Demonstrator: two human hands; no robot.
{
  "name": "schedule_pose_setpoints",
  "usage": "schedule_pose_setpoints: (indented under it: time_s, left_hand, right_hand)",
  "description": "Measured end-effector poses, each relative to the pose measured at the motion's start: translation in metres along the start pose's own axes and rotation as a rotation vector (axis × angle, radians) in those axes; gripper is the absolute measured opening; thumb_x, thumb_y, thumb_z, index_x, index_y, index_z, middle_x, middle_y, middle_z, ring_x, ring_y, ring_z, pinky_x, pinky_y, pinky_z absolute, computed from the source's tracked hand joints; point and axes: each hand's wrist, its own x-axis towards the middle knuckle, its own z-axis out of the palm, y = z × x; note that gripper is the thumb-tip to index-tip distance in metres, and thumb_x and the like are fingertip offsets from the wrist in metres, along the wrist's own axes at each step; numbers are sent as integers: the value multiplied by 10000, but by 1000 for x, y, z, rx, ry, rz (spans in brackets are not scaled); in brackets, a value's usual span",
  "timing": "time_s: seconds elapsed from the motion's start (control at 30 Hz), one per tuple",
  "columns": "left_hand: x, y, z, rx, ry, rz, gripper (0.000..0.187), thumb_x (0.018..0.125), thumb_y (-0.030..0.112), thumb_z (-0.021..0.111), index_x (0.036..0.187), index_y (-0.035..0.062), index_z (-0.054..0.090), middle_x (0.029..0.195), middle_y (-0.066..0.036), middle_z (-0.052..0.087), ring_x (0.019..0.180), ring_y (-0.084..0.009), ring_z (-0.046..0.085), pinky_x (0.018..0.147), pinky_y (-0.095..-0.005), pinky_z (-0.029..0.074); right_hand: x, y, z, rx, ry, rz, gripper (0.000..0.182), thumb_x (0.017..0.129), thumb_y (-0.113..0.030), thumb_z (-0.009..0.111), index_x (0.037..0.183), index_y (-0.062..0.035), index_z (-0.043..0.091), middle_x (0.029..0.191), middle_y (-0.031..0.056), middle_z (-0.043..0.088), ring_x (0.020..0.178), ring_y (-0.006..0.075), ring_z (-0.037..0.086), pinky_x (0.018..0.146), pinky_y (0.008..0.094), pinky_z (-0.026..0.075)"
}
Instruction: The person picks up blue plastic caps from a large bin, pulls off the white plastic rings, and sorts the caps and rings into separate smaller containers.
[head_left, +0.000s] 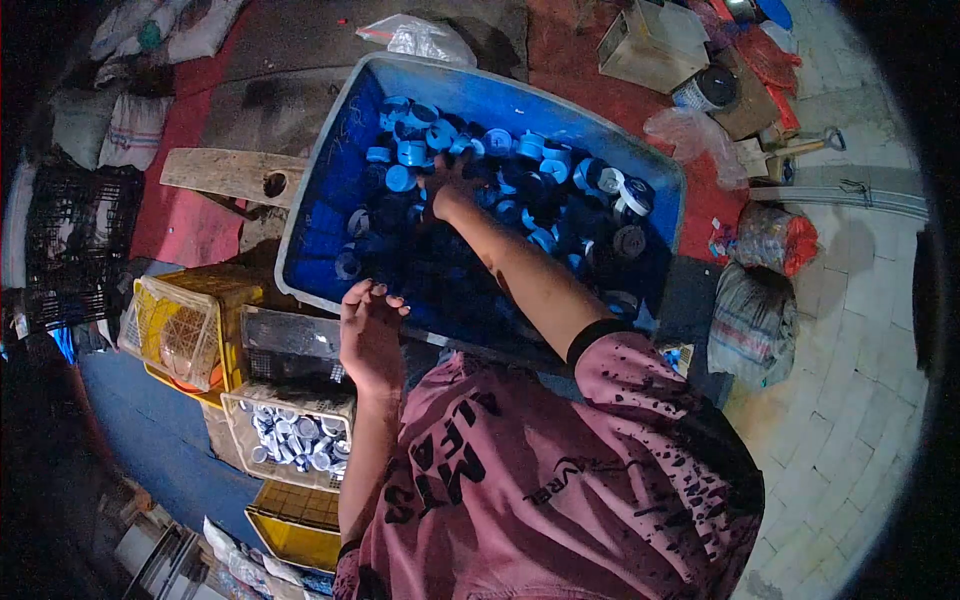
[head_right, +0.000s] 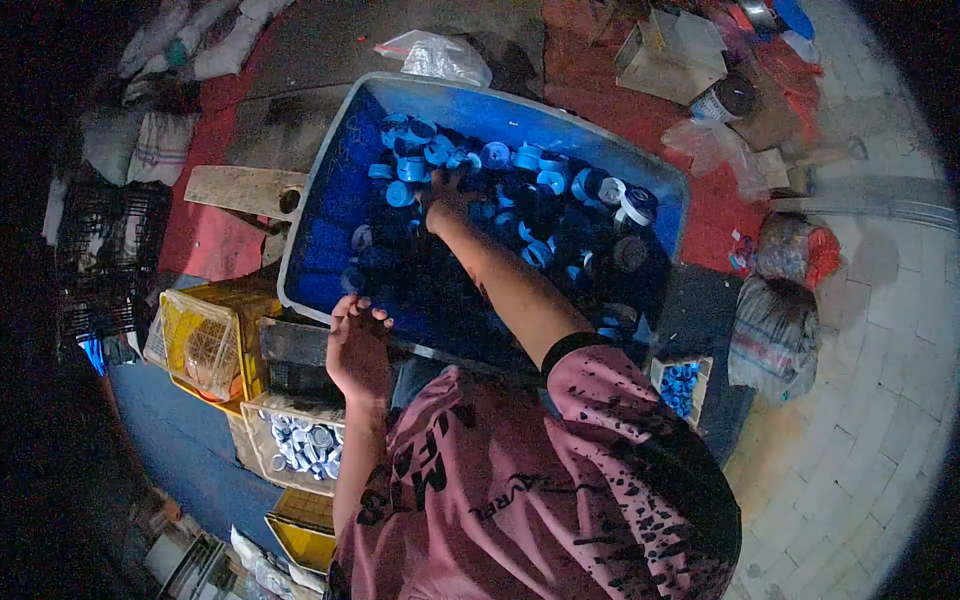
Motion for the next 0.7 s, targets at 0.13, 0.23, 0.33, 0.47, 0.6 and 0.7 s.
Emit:
schedule_pose_setpoints:
  time_s: [0.13,0.23,0.33,0.47,0.6,0.7]
  left_hand:
    - [3,3,0,-51,31,-10,415,947,307,548,1275,52,551,1155,-77,604,1013,-240,599,870,-386,483]
    - [4,3,-4,-62,45,-18,407,954,300,541,1281,57,550,1160,-70,611,1014,-233,605,834,-373,494]
    - [3,3,-7,-63,63,-25,399,960,295,533,1288,67,546,1167,-60,617,1014,-221,609,804,-356,500]
    - [3,5,-7,-82,71,-55,391,966,294,526,1294,81,536,1169,-50,619,1007,-207,615,788,-345,501]
    - [4,5,-10,-48,70,-64,378,975,287,518,1294,86,535,1165,-44,620,1002,-204,621,784,-344,502]
    - [7,3,-10,-37,74,-68,363,980,288,520,1281,87,549,1159,-41,622,993,-207,626,787,-344,503]
  right_hand:
    - [-7,-1,4,26,74,-17,558,817,-242,749,1343,-335,587,1579,123,274,1465,515,169,936,869,334]
    - [-12,13,21,21,122,-68,498,870,-181,678,1334,-341,600,1572,118,303,1466,499,186,930,869,333]
    - [-3,21,44,4,153,-93,475,892,-180,658,1333,-348,607,1573,130,307,1454,500,211,953,845,331]
    - [23,33,50,70,27,-107,446,885,-215,683,1308,-350,633,1563,147,331,1432,484,269,1056,718,349]
    - [42,45,43,48,-45,-286,524,764,-288,803,1268,-324,664,1505,154,415,1408,459,327,1108,611,355]
    - [33,55,45,181,25,-312,648,649,-312,877,1262,-268,672,1463,173,464,1391,446,362,1127,578,345]
